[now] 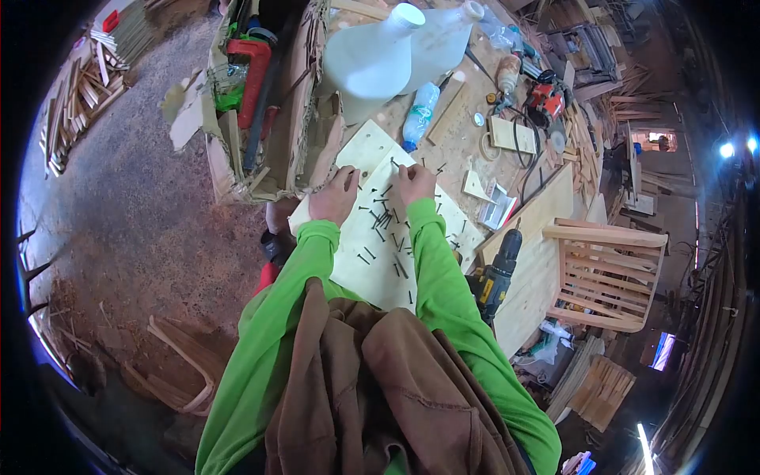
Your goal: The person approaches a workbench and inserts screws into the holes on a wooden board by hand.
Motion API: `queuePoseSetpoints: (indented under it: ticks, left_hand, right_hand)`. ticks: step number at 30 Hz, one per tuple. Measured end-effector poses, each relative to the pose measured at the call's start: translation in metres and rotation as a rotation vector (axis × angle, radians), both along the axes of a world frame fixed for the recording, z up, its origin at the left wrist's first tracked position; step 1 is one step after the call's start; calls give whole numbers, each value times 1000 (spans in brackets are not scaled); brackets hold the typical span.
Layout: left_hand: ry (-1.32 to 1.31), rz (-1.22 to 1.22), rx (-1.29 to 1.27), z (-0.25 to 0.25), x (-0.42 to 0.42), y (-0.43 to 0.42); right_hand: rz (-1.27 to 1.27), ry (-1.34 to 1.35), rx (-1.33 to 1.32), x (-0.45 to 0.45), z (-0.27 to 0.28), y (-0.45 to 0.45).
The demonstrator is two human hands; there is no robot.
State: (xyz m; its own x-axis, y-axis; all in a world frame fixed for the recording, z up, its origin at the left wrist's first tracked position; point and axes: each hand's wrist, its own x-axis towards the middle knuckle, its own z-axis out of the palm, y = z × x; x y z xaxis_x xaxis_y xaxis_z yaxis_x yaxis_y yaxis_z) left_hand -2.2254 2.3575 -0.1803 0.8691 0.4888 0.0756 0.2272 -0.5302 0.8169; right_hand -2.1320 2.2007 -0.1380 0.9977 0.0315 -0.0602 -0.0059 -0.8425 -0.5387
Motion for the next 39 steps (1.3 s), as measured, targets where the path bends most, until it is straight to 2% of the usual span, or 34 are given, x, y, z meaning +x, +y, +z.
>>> queuePoseSetpoints:
  ticks: [4, 10, 13, 16, 19, 22, 25, 31, 39]
  left_hand:
    - [-3, 18, 18, 4, 1, 0]
    - [-95, 45, 16, -1, 2, 1]
    - [-42, 40, -47, 1, 1, 1]
    - [14, 4, -5, -3, 1, 2]
    - [66, 3, -37, -1, 0, 2]
    - [-43, 49, -74, 3, 0, 1]
    - [-15, 45, -76, 3, 0, 1]
    - [26, 34, -70, 6, -2, 2]
    - [0, -24, 63, 3, -4, 3]
  right_hand:
    - [-21, -39, 23, 4, 0, 0]
    - [101, -69, -18, 11, -15, -10]
    - [187, -58, -56, 17, -14, -13]
    - [196, -25, 14, 18, -9, -10]
    - [260, -67, -51, 22, -9, -6]
    - [291, -96, -156, 29, -16, -7]
    - [221, 19, -261, 34, -16, -2]
    - [174, 52, -390, 48, -23, 1]
    - [106, 212, -483, 58, -18, 7]
